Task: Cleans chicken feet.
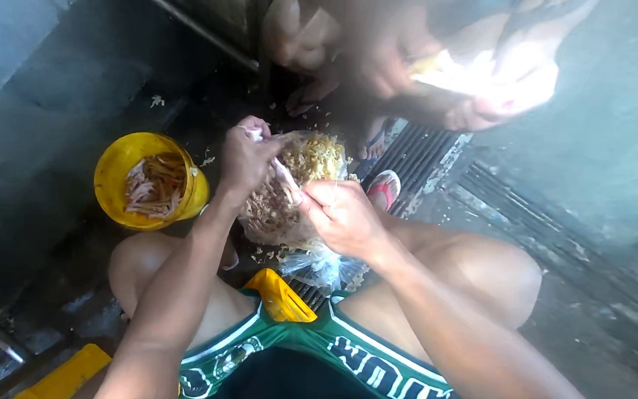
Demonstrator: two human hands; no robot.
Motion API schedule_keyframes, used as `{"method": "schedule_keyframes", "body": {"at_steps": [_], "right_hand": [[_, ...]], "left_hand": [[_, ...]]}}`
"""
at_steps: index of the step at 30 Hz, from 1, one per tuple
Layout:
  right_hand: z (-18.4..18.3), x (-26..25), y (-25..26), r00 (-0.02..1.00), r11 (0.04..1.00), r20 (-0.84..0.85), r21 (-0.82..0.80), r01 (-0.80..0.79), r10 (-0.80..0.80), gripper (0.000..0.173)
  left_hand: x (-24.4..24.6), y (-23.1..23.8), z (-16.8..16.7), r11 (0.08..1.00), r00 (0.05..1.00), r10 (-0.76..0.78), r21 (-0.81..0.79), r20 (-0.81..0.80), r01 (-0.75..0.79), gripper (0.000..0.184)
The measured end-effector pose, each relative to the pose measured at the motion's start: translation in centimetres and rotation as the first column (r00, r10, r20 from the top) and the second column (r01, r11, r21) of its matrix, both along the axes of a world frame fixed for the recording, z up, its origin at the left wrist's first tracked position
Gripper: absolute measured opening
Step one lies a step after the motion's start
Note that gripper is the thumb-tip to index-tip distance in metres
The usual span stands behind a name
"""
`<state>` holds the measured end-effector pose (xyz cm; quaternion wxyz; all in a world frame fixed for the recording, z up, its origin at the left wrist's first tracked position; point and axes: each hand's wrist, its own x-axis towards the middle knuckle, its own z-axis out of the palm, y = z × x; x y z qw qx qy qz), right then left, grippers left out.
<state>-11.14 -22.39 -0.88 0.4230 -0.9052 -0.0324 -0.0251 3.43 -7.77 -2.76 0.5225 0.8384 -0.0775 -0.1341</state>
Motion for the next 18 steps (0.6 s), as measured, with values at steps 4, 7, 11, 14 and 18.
{"method": "schedule_keyframes", "body": {"at_steps": [4, 7, 11, 14, 18], "right_hand": [[-0.1, -1.6, 0.1, 0.999, 0.999, -0.041, 0.046, -0.020, 0.022, 0.035], [0.1, -0.8, -0.7, 0.985, 0.998, -0.158, 0.020, 0.065, -0.061, 0.024], [0.1, -0.2, -1.1, 0.959, 0.935, -0.278, 0.324, 0.145, -0.052, 0.038], [-0.3, 0.0, -0.4, 0.958, 0.904, -0.274, 0.381, 0.193, -0.089, 0.026], [-0.7, 0.2, 0.1, 0.971, 0.958, -0.200, 0.223, 0.178, -0.134, 0.020]], "left_hand": [[3.4, 2.2, -0.3, 0.978, 0.982, 0.189, -0.093, 0.008, -0.188, 0.016], [2.5, 2.0, 0.4, 0.986, 0.994, 0.109, -0.126, -0.013, -0.110, 0.016], [-0.1, 0.1, 0.5, 0.992, 1.000, 0.012, -0.123, -0.014, -0.014, 0.013], [-1.3, -0.7, 0.9, 0.999, 1.000, -0.008, -0.039, -0.001, 0.008, 0.014], [-1.3, -0.8, 0.4, 0.999, 1.000, 0.022, -0.042, 0.021, -0.021, 0.014]]}}
